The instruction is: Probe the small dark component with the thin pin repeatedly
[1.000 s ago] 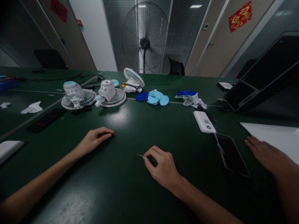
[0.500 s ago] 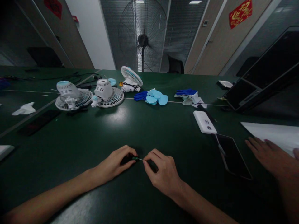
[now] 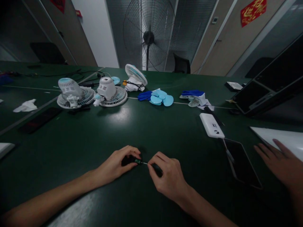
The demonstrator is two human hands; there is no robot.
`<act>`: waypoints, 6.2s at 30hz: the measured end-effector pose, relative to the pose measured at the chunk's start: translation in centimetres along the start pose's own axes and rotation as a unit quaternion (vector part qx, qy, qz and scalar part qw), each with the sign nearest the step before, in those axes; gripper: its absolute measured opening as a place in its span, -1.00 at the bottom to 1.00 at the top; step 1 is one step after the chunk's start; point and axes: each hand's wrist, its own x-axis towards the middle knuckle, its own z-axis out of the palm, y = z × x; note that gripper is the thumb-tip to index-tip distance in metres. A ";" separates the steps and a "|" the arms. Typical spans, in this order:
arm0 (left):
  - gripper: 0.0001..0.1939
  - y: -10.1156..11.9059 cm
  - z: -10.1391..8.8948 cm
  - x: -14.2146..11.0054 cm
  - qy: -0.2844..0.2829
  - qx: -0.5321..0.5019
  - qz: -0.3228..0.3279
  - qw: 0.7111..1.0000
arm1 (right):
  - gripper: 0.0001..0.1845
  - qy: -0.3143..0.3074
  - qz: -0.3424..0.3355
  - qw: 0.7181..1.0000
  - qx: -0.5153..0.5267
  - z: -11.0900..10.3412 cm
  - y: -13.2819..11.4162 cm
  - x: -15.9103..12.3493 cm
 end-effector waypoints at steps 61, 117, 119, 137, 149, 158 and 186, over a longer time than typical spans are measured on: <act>-0.07 -11.2 -23.7 -9.2 0.244 0.281 -0.250 0.894 | -0.87 0.025 0.036 0.991 0.128 -0.3 -1.2 0.6; -0.13 -11.8 -23.3 -9.0 0.285 0.188 -0.212 0.916 | -0.85 0.000 0.045 0.992 0.120 -0.2 -0.9 0.5; -0.13 -11.9 -23.0 -8.8 0.294 0.190 -0.210 0.913 | -0.85 -0.004 0.046 0.991 0.124 -0.3 -1.0 0.5; -0.34 -9.5 -22.0 -7.7 0.310 0.083 -0.294 0.900 | -0.86 0.003 0.044 0.993 0.112 -0.3 -1.1 0.6; -0.41 -10.0 -21.8 -6.3 0.341 0.078 -0.328 0.878 | -0.85 0.012 0.036 0.994 0.098 -0.3 -1.3 0.7; -0.54 -6.2 -15.5 -4.0 0.222 0.027 -0.274 0.935 | -0.85 0.006 0.042 0.994 0.104 -0.3 -1.3 0.7; -0.85 0.3 -0.3 -1.1 0.019 0.076 0.007 0.997 | -0.87 -0.019 0.007 0.998 0.054 0.2 -1.1 0.4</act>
